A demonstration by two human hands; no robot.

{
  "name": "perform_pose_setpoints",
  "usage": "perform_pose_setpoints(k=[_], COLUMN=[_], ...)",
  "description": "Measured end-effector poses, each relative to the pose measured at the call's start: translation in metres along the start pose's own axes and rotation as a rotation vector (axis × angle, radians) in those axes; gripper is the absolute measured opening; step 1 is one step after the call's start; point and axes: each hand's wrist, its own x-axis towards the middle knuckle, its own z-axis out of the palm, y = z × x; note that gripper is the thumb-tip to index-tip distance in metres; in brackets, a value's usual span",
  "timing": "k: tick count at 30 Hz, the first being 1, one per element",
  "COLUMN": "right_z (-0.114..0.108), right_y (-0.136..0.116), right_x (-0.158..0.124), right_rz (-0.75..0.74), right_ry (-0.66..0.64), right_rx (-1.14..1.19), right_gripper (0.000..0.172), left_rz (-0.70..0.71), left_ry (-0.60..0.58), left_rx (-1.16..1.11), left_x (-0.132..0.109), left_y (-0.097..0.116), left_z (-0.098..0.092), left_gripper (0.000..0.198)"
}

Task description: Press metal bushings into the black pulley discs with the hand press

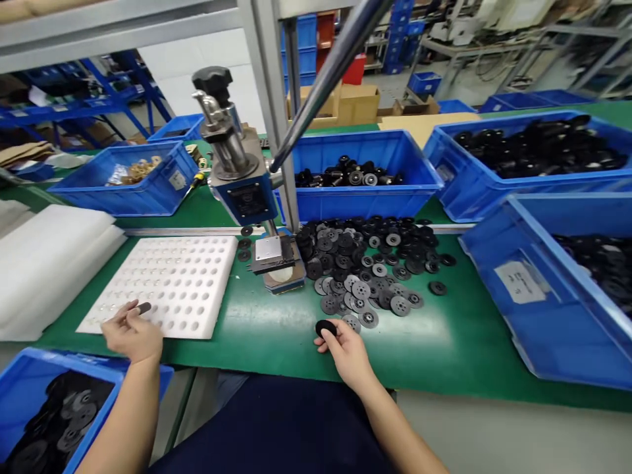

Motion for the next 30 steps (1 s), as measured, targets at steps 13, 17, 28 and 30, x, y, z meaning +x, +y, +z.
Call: perform_pose_setpoints(k=[13, 17, 28, 30], right_z=[0.023, 0.026, 0.039, 0.040], right_y=[-0.022, -0.023, -0.015, -0.017], right_x=[0.011, 0.010, 0.004, 0.000], right_rz=[-0.052, -0.178, -0.684, -0.674], right_ry=[-0.045, -0.022, -0.089, -0.117], right_rx=[0.039, -0.126, -0.596, -0.626], right_gripper=[0.038, 0.035, 0.056, 0.064], left_rz=[-0.390, -0.248, -0.183, -0.238], left_ry=[-1.218, -1.333, -1.364, -1.366], left_rx=[-0.619, -0.533, -0.548, -0.580], left_x=[-0.152, -0.172, -0.173, -0.171], left_y=[0.126, 0.108, 0.086, 0.087], left_z=[0.063, 0.075, 0.076, 0.075], left_gripper=[0.038, 0.029, 0.031, 0.032])
